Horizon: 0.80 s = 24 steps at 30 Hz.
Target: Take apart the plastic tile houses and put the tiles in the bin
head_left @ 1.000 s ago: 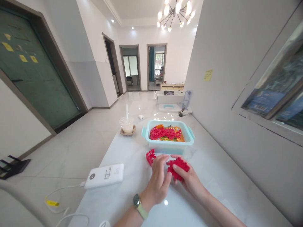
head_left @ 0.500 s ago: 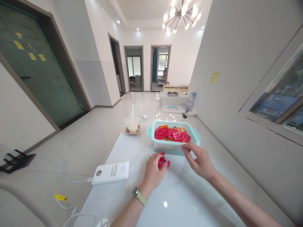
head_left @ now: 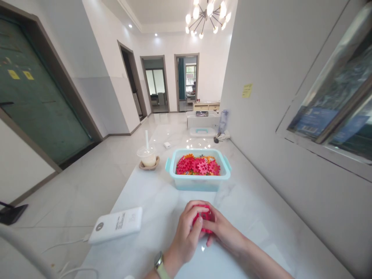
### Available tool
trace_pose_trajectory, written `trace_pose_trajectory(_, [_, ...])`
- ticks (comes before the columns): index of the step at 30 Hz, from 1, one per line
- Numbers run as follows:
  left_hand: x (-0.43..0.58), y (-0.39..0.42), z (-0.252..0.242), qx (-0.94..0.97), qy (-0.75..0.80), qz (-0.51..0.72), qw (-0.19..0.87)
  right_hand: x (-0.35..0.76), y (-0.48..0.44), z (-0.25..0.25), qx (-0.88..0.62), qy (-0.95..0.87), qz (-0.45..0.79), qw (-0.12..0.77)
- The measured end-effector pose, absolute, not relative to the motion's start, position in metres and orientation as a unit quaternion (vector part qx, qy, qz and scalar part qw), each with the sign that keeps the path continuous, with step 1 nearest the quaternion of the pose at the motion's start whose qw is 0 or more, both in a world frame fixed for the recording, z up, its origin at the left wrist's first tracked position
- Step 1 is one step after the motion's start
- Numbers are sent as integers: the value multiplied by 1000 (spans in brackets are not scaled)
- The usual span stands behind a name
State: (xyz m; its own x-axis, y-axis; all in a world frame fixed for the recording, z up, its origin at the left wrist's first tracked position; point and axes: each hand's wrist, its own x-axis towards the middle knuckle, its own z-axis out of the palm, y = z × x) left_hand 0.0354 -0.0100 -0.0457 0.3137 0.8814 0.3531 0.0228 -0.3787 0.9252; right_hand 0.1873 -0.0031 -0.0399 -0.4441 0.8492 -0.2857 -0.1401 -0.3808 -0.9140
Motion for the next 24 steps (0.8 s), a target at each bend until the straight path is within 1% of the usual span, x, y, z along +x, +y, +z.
trace_pose_trajectory(2, [36,-12,-48,677,336,477,447,188,-5,-42,-382,-403,765,325])
trace_pose_trajectory(3, [37,-13,-48,670,336,471,465,188,-5,-44,-370,-393,776,327])
trace_pose_trajectory(6, [37,-11,-53,637,343,462,513,184,-6,-47,-343,-399,764,375])
trace_pose_trajectory(10, [33,0,-61,586,405,524,466,178,-9,-44,-331,-454,715,415])
trace_pose_trajectory(12, [31,6,-62,559,423,537,470,180,-11,-41,-349,-493,683,411])
trace_pose_trajectory(14, [29,9,-61,540,427,542,481,186,-11,-38,-365,-549,644,387])
trace_pose_trajectory(16, [28,10,-56,502,427,551,512,194,-9,-37,-371,-618,598,350])
trace_pose_trajectory(18, [27,10,-52,462,421,551,553,202,-4,-40,-391,-651,557,336])
trace_pose_trajectory(19, [27,9,-51,457,418,548,562,204,-1,-42,-413,-643,541,351])
trace_pose_trajectory(21, [28,7,-51,487,417,540,545,205,3,-46,-462,-577,531,414])
trace_pose_trajectory(23, [31,4,-54,550,421,527,492,201,5,-48,-473,-492,558,471])
trace_pose_trajectory(24, [33,3,-56,584,424,518,459,198,4,-48,-460,-459,586,485])
